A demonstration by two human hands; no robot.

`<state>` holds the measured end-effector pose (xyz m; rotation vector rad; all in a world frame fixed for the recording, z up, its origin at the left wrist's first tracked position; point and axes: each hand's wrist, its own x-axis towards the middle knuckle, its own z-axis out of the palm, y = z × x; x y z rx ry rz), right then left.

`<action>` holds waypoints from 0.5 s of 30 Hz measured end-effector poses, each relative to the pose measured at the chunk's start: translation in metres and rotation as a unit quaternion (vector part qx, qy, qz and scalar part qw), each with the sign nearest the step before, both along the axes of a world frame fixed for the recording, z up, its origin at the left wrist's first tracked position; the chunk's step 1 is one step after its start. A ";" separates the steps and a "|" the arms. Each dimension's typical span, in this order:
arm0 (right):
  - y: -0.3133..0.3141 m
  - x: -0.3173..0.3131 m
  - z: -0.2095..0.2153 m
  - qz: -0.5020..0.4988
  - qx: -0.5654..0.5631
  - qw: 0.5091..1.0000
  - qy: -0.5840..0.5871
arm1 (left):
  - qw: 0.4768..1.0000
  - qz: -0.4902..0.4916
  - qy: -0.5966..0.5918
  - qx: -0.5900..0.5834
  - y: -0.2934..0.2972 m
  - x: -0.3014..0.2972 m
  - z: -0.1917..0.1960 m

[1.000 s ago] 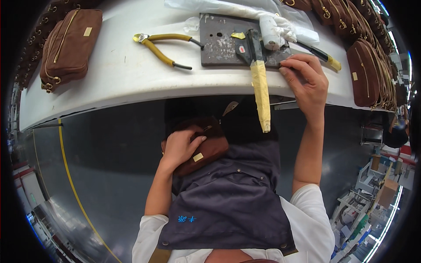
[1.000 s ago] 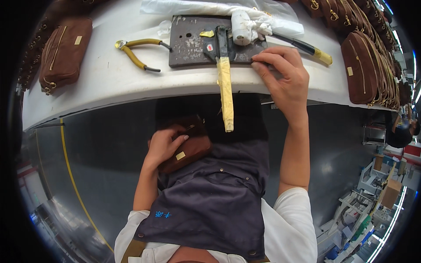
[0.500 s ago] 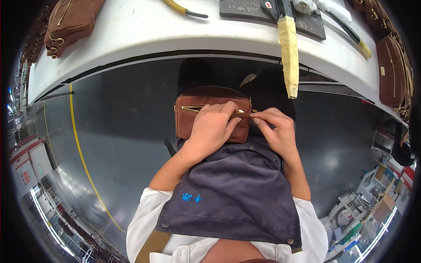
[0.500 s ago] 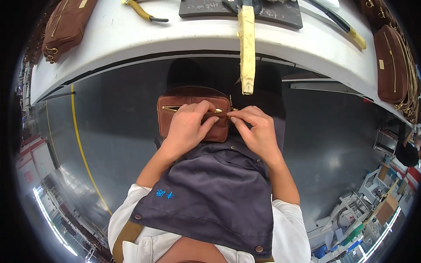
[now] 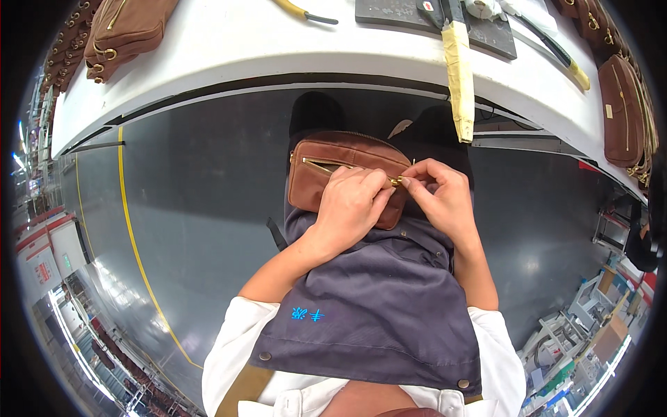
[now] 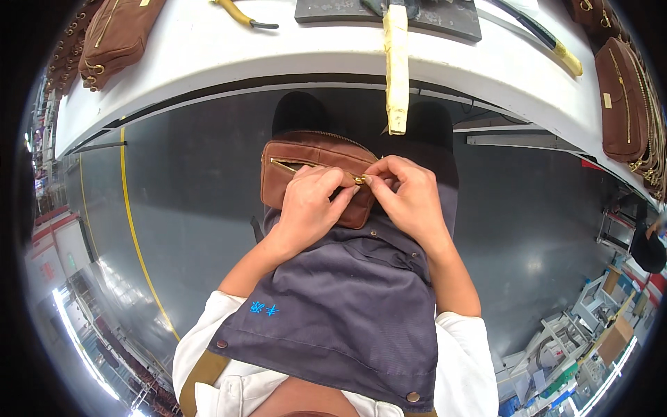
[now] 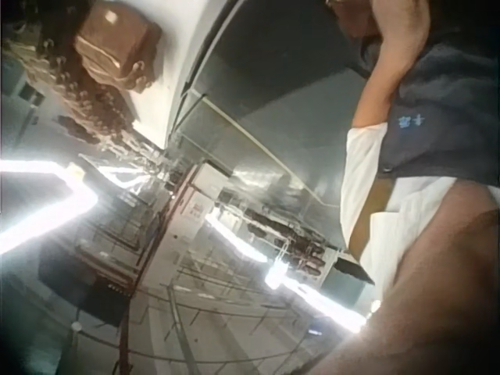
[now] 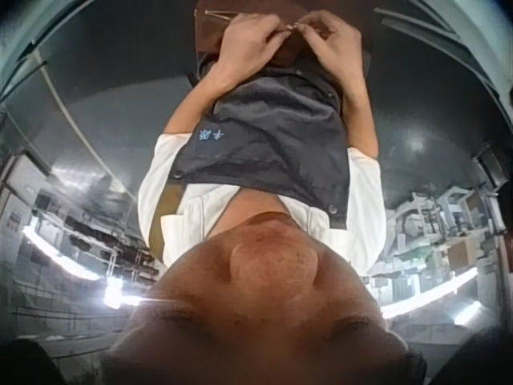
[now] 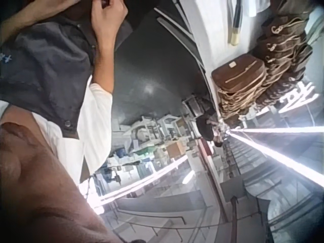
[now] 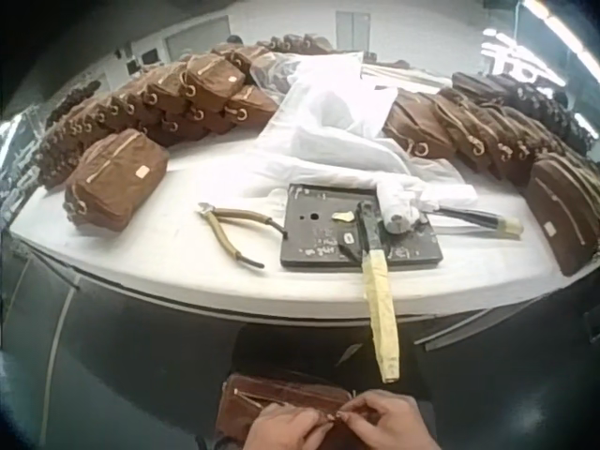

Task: Assembling leather bags by installing hardware and trimming zippers.

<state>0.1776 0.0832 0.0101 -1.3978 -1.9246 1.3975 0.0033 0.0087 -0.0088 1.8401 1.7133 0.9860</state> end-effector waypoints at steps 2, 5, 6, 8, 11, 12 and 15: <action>0.001 0.001 0.001 0.000 -0.002 1.000 0.028 | 1.000 0.002 0.003 0.001 -0.001 0.000 0.000; -0.002 0.000 -0.004 0.025 -0.019 0.999 -0.006 | 1.000 -0.003 0.008 -0.005 0.000 0.001 0.000; -0.003 -0.001 -0.006 0.031 -0.011 0.999 0.009 | 1.000 -0.002 0.011 0.002 0.000 0.002 0.000; -0.006 -0.003 -0.011 0.014 -0.021 0.999 0.039 | 1.000 0.000 0.013 0.006 -0.001 0.003 0.000; -0.007 -0.001 -0.013 0.015 -0.046 0.995 0.088 | 1.000 0.001 -0.003 -0.009 0.000 0.004 0.000; -0.005 0.000 -0.012 0.011 -0.056 0.993 0.103 | 1.000 -0.001 -0.002 -0.016 0.001 0.004 -0.001; 0.004 0.007 -0.006 0.069 -0.052 0.993 0.086 | 0.999 -0.016 -0.003 0.048 0.006 0.007 -0.004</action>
